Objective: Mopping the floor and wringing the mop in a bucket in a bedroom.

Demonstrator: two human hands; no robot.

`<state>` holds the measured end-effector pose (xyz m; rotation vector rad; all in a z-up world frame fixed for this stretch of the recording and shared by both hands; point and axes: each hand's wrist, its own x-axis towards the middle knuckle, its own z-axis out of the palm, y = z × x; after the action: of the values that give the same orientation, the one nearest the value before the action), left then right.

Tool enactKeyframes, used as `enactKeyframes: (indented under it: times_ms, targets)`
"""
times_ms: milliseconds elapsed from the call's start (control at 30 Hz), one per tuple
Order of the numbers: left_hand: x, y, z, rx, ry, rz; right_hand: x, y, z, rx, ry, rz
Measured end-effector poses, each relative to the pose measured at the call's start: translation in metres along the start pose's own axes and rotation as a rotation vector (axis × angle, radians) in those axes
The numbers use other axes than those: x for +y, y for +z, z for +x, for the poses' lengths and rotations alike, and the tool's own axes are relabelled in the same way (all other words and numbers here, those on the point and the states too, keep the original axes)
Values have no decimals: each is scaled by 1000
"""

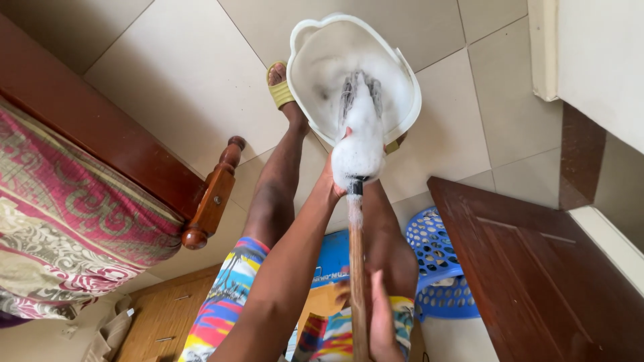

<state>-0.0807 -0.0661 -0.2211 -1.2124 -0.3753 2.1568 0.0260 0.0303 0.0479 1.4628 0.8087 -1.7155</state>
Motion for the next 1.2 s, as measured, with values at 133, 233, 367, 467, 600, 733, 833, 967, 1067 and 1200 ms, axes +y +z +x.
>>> enactKeyframes:
  times_ms: [133,233,367,467,600,733,833,967,1067,1200]
  targets:
    - [-5,-69,3,-157,142,-18,-28,-15,120,-90,-138,380]
    - [-11,-89,-11,-169,236,35,-11,29,244,295,-285,1]
    - [-15,-58,-19,-68,155,27,-39,60,328,525,-386,-383]
    - [-14,-15,-43,14,125,22,-76,63,352,74,-300,-71]
    - [-25,22,-68,123,44,-31,-119,16,388,-463,-165,329]
    - [7,-82,-61,227,-30,81,-138,-17,467,-545,-60,262]
    - [16,-111,-37,350,-80,347,-156,-16,470,-245,-101,-266]
    - [10,-73,-2,577,-47,600,-172,1,472,21,-421,-1163]
    - [6,-26,11,734,-14,751,-189,47,421,151,-460,-1525]
    - [-2,-22,30,774,79,886,-190,51,430,236,-467,-1701]
